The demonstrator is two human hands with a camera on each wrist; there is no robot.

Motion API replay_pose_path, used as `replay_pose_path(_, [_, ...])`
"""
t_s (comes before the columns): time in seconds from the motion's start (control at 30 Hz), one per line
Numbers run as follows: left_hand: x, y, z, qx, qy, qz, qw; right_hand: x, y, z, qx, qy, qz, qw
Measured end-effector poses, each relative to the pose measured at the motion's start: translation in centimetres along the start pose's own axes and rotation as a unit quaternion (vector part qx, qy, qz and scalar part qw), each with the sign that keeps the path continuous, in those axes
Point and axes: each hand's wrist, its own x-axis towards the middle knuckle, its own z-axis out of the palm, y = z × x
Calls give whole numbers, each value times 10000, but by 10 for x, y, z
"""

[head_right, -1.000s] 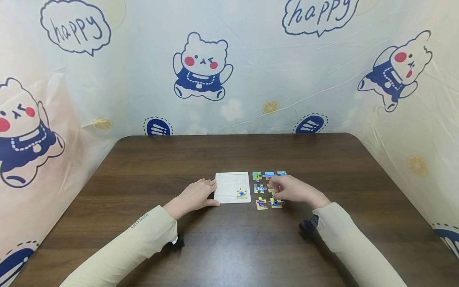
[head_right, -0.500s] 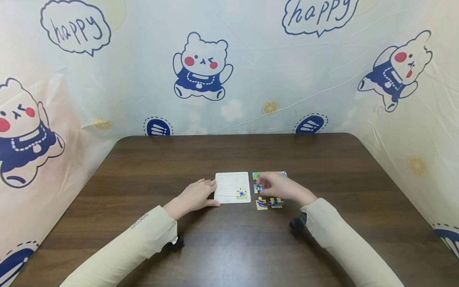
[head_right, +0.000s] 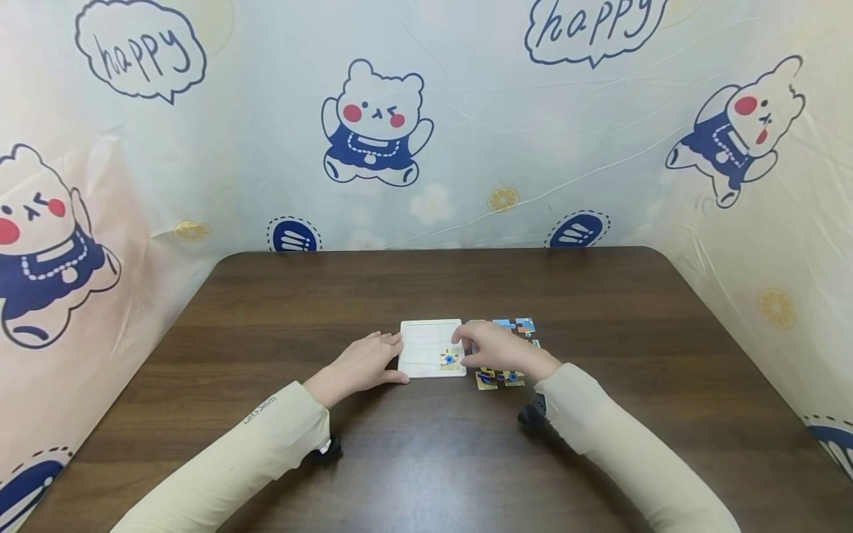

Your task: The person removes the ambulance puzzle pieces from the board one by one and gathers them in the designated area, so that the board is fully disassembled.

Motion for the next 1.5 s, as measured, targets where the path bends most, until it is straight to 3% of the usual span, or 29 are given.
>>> replay_pose_path(0.4, [0,-1,0,-4,75,70,9999,10,-5,10,-163,-234,79,9996])
replay_pose_path(0.67, [0,-1,0,6,24,44,10000,15,-5,13,-521,-205,-248,9981])
replay_pose_path(1.5, [0,-1,-1,-105,26,41,9999,16,-8,11,95,-223,371,9990])
